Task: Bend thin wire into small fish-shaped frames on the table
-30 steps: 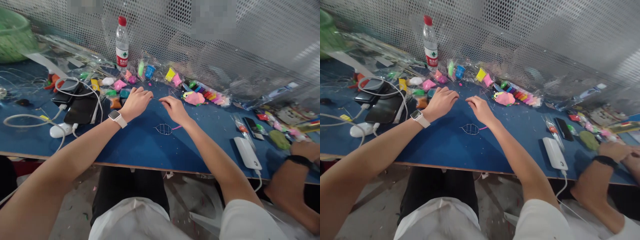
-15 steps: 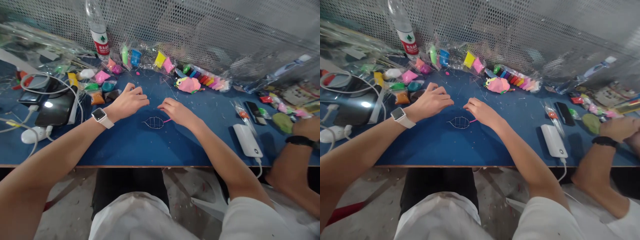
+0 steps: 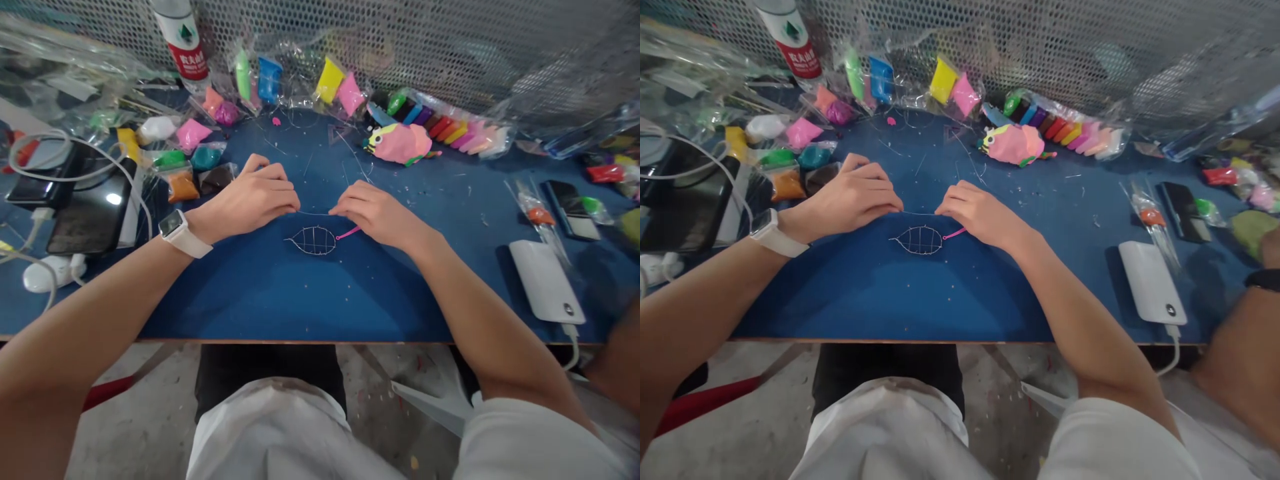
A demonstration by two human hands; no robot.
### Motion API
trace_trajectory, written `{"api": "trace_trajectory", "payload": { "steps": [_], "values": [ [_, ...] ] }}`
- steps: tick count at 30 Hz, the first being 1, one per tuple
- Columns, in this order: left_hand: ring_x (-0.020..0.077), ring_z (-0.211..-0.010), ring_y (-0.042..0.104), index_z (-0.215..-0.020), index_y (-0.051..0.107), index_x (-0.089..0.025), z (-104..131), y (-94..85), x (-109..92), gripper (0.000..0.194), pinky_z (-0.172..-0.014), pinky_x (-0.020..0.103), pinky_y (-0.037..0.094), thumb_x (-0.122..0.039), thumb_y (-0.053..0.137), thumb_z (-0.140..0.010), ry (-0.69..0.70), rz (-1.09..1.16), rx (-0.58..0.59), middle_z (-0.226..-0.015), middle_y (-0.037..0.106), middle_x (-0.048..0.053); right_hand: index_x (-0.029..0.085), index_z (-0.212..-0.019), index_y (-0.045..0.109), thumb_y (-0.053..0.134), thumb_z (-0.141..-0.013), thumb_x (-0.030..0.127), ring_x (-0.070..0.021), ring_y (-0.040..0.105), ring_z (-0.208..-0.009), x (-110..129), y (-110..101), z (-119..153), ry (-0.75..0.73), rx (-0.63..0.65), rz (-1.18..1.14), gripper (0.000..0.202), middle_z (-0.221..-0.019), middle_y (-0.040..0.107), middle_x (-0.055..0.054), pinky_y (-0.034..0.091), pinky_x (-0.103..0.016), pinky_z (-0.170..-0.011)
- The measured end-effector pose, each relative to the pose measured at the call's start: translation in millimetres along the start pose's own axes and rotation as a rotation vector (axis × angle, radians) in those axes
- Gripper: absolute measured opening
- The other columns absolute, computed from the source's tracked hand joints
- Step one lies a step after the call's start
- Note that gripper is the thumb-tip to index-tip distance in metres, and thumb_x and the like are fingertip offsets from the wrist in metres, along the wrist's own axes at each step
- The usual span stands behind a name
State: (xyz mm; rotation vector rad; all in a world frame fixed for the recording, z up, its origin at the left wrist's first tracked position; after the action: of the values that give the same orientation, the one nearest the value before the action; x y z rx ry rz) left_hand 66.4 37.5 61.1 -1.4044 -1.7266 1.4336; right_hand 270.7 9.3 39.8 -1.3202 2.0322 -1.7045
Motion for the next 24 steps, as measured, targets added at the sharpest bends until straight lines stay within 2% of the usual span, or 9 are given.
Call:
{"api": "trace_trajectory", "payload": {
  "steps": [3,7,11,14,18,24],
  "values": [
    [0.032,-0.115,0.074,-0.106,0.086,-0.028,2.8,1.0,5.5,0.037,-0.121,0.064,0.047,-0.043,0.056,-0.122,-0.069,0.12,-0.009,-0.101,0.085,0.005,0.037,-0.115,0.086,0.049,-0.125,0.052,-0.0325,0.074,-0.107,1.1,-3.1,1.6,0.036,0.008,-0.062,0.041,-0.104,0.081,-0.007,0.064,-0.062,-0.103],
    [0.0301,-0.11,0.076,-0.106,0.087,-0.027,4.2,5.7,8.6,0.036,-0.118,0.059,0.053,-0.048,0.061,-0.119,-0.137,0.224,0.055,-0.1,0.085,0.005,0.038,-0.111,0.086,0.054,-0.123,0.054,-0.0312,0.075,-0.104,0.3,-6.7,2.3,0.073,0.011,-0.102,0.038,-0.103,0.082,-0.005,0.063,-0.062,-0.105],
    [0.0292,-0.107,0.077,-0.109,0.088,-0.028,4.0,5.1,6.7,0.037,-0.111,0.053,0.06,-0.05,0.061,-0.119,-0.171,0.267,0.074,-0.102,0.086,0.006,0.038,-0.109,0.087,0.057,-0.121,0.06,-0.032,0.076,-0.105,-2.7,-12.5,4.5,0.106,0.014,-0.129,0.039,-0.1,0.082,-0.005,0.064,-0.062,-0.102],
    [0.0281,-0.107,0.078,-0.11,0.088,-0.027,4.6,4.4,6.3,0.035,-0.105,0.048,0.062,-0.048,0.061,-0.118,-0.189,0.255,0.061,-0.103,0.086,0.006,0.038,-0.106,0.088,0.061,-0.12,0.061,-0.0298,0.077,-0.099,-0.3,-19.2,7.6,0.105,0.019,-0.15,0.038,-0.098,0.083,-0.004,0.064,-0.059,-0.095],
    [0.0259,-0.1,0.077,-0.106,0.086,-0.026,7.2,11.5,1.4,0.031,-0.101,0.044,0.061,-0.044,0.063,-0.115,-0.155,0.248,0.091,-0.102,0.086,0.006,0.035,-0.096,0.088,0.067,-0.117,0.055,-0.0276,0.075,-0.091,11.4,-16.1,10.7,0.093,0.12,-0.164,0.036,-0.09,0.083,-0.004,0.06,-0.051,-0.082],
    [0.0226,-0.085,0.071,-0.092,0.08,-0.024,8.6,17.7,-12.5,0.026,-0.089,0.039,0.059,-0.033,0.064,-0.11,-0.046,0.252,0.102,-0.092,0.081,0.005,0.026,-0.096,0.087,0.073,-0.111,0.04,-0.0296,0.074,-0.098,29.9,-5.2,7.2,0.071,0.179,-0.116,0.026,-0.098,0.085,-0.009,0.058,-0.049,-0.089]
  ]
}}
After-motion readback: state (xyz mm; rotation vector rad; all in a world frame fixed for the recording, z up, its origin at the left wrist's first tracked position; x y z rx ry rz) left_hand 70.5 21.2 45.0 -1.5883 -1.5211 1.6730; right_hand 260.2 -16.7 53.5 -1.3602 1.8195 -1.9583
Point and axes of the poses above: each hand's wrist, its own z-axis away from the middle knuckle, its own y-axis out of the palm, x = y × z, the point moved 9 cm from there along -z, towards the middle knuckle
